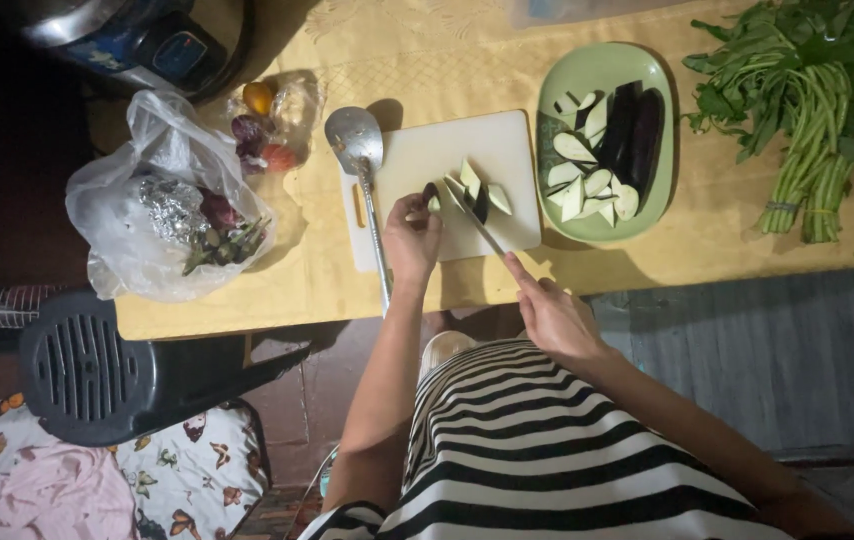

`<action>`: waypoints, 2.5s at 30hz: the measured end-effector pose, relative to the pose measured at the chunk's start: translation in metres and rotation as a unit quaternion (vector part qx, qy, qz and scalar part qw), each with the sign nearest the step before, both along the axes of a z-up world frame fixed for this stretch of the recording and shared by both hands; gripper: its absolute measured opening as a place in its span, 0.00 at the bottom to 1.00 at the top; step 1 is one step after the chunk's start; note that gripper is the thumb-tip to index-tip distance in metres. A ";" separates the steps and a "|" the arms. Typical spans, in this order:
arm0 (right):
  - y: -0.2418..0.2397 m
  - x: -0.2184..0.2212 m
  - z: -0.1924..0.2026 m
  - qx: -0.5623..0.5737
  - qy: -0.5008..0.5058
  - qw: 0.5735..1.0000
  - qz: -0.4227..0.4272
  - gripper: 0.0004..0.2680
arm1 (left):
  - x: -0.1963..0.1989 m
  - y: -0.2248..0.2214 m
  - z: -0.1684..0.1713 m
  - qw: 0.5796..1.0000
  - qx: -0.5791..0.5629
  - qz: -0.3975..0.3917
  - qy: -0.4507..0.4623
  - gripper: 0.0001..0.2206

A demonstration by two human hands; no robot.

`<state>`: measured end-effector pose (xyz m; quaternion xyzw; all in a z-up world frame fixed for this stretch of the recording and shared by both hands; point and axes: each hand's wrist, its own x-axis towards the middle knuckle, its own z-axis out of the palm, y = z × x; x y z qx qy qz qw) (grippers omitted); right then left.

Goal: Slicing eggplants into small pieces on a cutting board using a kitchen knife in a food preparation area.

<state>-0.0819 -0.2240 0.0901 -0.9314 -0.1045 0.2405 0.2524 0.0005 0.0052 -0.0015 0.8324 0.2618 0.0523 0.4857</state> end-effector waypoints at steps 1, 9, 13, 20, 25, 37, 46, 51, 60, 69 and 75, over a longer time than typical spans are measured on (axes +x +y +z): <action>0.001 0.000 -0.001 -0.020 0.006 1.000 0.012 0.23 | 0.000 -0.001 0.000 1.000 0.016 0.000 -0.001 0.16; 0.008 0.002 -0.010 -0.038 0.028 0.998 0.034 0.23 | 0.001 -0.006 -0.009 0.996 0.071 -0.003 -0.057 0.13; 0.012 0.008 0.009 -0.026 0.015 0.999 0.045 0.23 | 0.000 -0.006 -0.012 0.996 0.051 -0.009 -0.068 0.13; 0.037 0.020 -0.017 -0.027 -0.032 0.998 0.043 0.23 | 0.001 -0.001 -0.017 0.998 0.020 -0.027 -0.060 0.13; 0.045 0.026 -0.046 0.035 -0.009 0.999 0.013 0.24 | -0.002 0.004 0.007 0.998 0.010 -0.019 -0.059 0.14; -0.005 -0.004 0.000 -0.082 0.033 0.995 0.043 0.24 | -0.004 0.009 0.032 0.994 0.079 -0.024 -0.066 0.15; -0.035 -0.017 0.004 -0.104 0.015 0.994 0.020 0.20 | -0.021 -0.037 0.046 0.989 0.087 -0.118 0.025 0.22; -0.032 -0.017 0.002 -0.113 0.008 0.993 0.040 0.21 | -0.024 -0.033 0.042 0.987 0.095 -0.122 0.047 0.14; -0.023 -0.017 0.027 -0.126 -0.040 0.991 0.035 0.20 | -0.041 0.118 -0.069 0.958 0.278 0.060 -0.033 0.19; -0.050 -0.029 -0.038 -0.114 -0.132 0.985 -0.015 0.21 | -0.026 0.303 0.019 0.898 0.389 0.197 -0.052 0.19; -0.060 -0.023 -0.019 -0.088 -0.237 0.961 -0.109 0.19 | -0.017 0.157 0.027 0.917 0.391 0.070 -0.034 0.25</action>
